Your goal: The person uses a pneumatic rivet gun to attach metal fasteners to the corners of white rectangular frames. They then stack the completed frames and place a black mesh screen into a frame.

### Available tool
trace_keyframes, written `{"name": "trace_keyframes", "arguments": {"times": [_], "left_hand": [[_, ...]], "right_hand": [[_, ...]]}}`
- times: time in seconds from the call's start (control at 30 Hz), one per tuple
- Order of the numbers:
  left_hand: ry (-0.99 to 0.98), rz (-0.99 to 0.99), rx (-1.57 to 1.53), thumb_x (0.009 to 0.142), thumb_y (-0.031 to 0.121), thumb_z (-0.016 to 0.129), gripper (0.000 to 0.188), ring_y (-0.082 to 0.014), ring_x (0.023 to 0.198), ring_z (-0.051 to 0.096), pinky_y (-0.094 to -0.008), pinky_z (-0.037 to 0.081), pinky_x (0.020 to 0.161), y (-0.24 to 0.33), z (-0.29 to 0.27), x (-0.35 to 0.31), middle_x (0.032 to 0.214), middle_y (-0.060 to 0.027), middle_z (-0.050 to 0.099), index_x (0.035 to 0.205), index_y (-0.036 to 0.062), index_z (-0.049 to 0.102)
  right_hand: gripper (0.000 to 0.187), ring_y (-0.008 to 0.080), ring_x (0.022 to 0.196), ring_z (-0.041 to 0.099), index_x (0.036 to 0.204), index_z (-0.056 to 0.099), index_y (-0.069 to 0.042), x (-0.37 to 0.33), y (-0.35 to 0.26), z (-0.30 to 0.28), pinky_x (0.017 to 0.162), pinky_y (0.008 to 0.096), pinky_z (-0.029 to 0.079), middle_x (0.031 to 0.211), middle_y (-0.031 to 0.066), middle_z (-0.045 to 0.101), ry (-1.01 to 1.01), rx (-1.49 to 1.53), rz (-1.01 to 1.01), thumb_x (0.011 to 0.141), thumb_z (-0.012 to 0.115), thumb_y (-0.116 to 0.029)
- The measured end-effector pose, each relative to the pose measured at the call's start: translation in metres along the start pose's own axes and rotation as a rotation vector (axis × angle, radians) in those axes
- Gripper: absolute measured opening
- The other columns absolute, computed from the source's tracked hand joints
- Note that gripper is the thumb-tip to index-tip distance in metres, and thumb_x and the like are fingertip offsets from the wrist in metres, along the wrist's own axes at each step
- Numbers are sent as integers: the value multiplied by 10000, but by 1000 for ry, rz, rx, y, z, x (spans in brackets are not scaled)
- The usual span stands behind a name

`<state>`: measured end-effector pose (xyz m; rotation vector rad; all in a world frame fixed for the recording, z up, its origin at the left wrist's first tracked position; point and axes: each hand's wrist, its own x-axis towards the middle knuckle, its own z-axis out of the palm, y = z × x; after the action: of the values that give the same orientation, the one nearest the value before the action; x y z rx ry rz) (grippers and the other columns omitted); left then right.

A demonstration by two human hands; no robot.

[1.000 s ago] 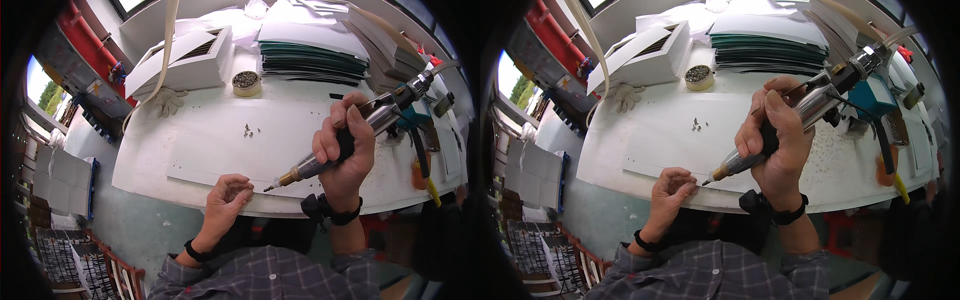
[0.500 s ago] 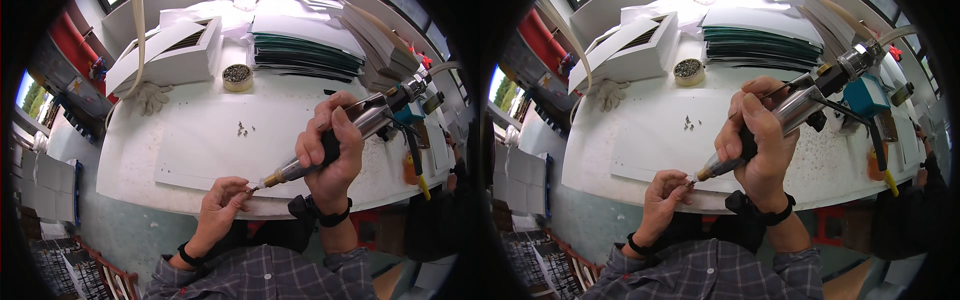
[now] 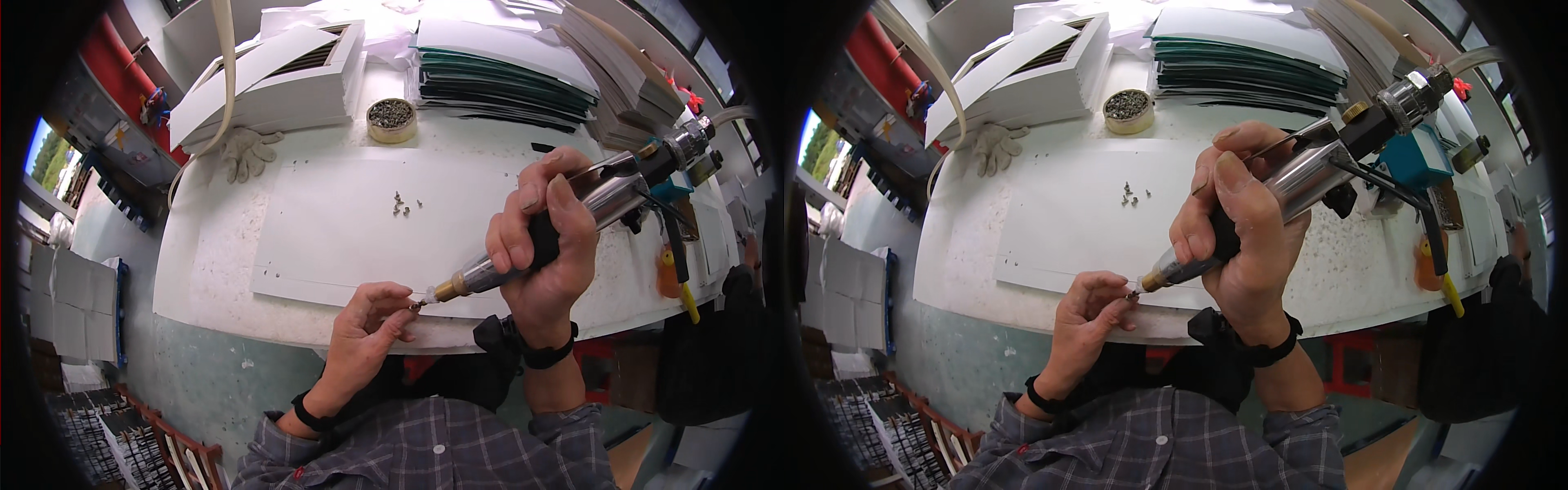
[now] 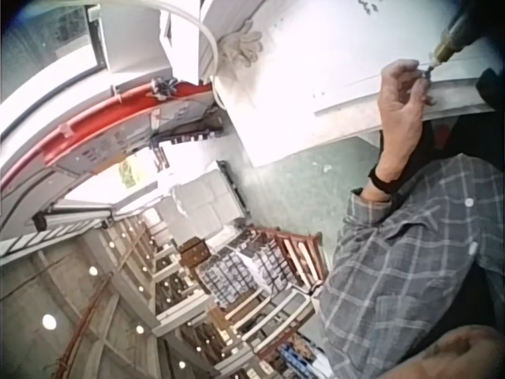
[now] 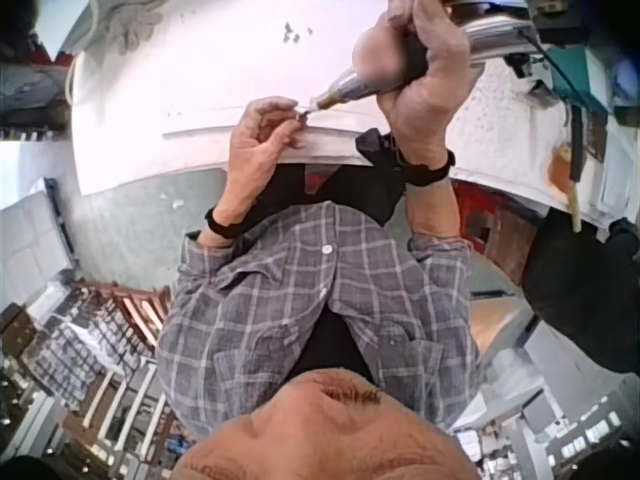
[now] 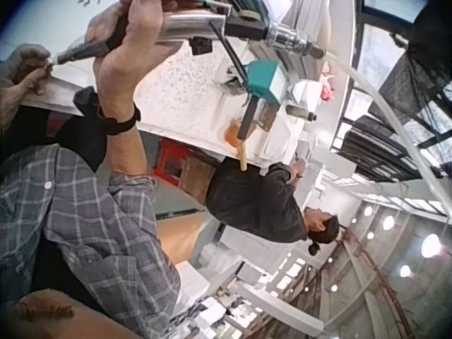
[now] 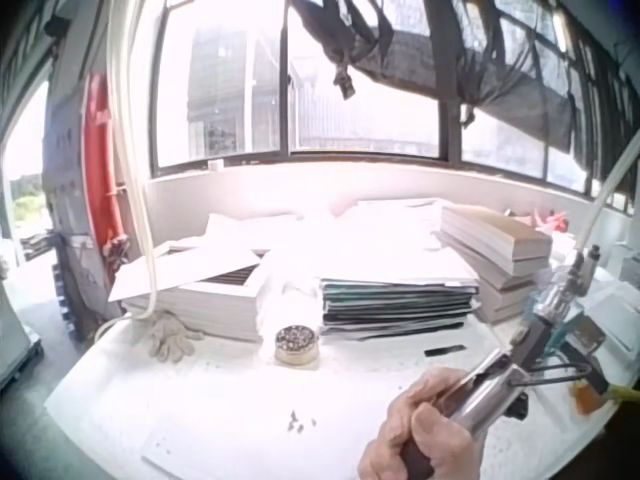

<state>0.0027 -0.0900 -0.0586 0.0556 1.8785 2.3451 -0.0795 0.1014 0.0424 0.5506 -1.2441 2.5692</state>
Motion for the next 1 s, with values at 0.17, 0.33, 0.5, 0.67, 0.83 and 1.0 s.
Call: {"name": "trace_keyframes", "arguments": {"times": [0.17,0.33,0.5,0.67,0.83,1.0], "left_hand": [[45,-23,52,981,23,666,263,-146,1008,686,-255,592,712,8,1,0,1135,-87,682,1224,42,568],[11,248,619,951,-8,668,304,-151,1031,720,-273,588,772,27,-15,21,1102,-54,720,1238,71,602],[-49,216,638,938,-42,639,324,-222,1064,724,-324,595,848,26,-26,26,1132,-116,668,1244,59,596],[-34,238,678,935,-56,626,320,-228,1049,715,-346,581,843,24,-33,21,1117,-113,673,1233,57,599],[-61,356,744,918,-74,623,329,-255,1051,659,-373,541,867,22,-36,22,1085,-97,711,1216,66,603],[-62,375,753,918,-83,608,337,-287,1059,638,-383,530,891,21,-40,22,1078,-100,721,1221,64,598]], "right_hand": [[241,72,459,449,1232,492,-72,1,0,6,416,254,431,922,55,549,-48,-8,21,1039,520,-213],[233,90,455,488,1163,542,-24,14,6,40,437,272,461,840,91,596,-130,-119,5,973,620,-134],[215,77,507,541,1140,568,0,15,24,53,460,249,448,826,76,607,-196,-255,51,965,652,-93],[184,66,576,561,1104,603,-7,9,38,59,513,245,461,831,49,622,-180,-301,64,946,669,-74],[146,59,699,596,1028,670,-17,7,40,61,605,249,489,809,10,650,-140,-326,84,909,710,-91],[140,63,698,597,1016,670,-10,7,41,62,612,254,492,800,14,650,-154,-341,130,908,709,-91]]}}
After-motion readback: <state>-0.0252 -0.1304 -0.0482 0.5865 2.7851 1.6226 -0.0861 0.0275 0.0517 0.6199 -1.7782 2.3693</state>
